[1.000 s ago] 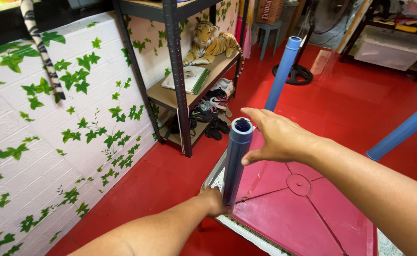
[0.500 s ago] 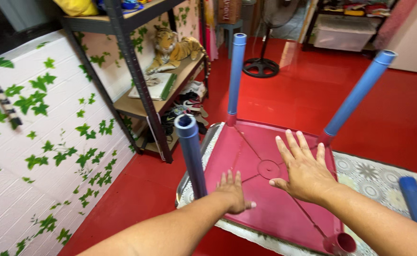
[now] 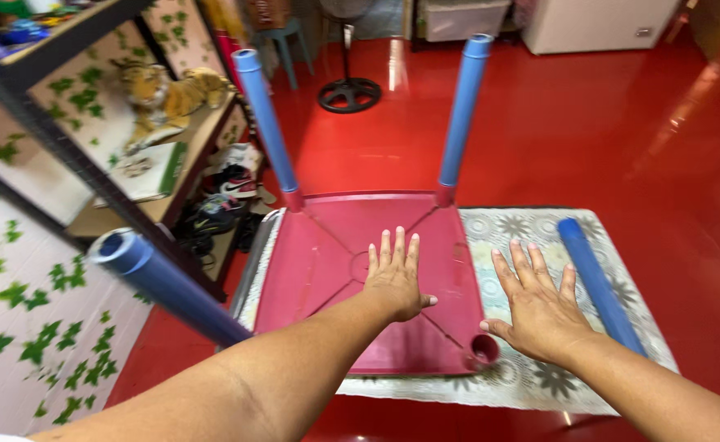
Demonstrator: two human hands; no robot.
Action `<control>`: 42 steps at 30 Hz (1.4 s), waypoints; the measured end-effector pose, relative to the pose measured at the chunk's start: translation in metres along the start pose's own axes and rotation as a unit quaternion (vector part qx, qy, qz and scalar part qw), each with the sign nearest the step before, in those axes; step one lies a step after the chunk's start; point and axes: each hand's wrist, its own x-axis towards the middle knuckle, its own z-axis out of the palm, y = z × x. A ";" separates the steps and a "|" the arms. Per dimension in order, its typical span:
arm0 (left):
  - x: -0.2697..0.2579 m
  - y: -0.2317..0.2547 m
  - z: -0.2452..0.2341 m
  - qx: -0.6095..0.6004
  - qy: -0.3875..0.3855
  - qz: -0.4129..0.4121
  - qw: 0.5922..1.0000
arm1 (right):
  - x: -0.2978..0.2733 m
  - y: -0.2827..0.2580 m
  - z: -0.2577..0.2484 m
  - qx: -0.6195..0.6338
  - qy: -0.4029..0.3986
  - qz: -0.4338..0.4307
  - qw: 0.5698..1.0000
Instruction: The person repeatedly inserts blue plastic tubes into the four sockets of an upside-down pink plastic stool base, then removes them and repeats the cycle several times. The stool remains upside down throughout the clip.
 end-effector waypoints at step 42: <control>0.075 0.152 0.167 0.092 -0.261 0.036 0.960 | 0.036 0.237 0.273 0.222 -0.197 0.199 0.934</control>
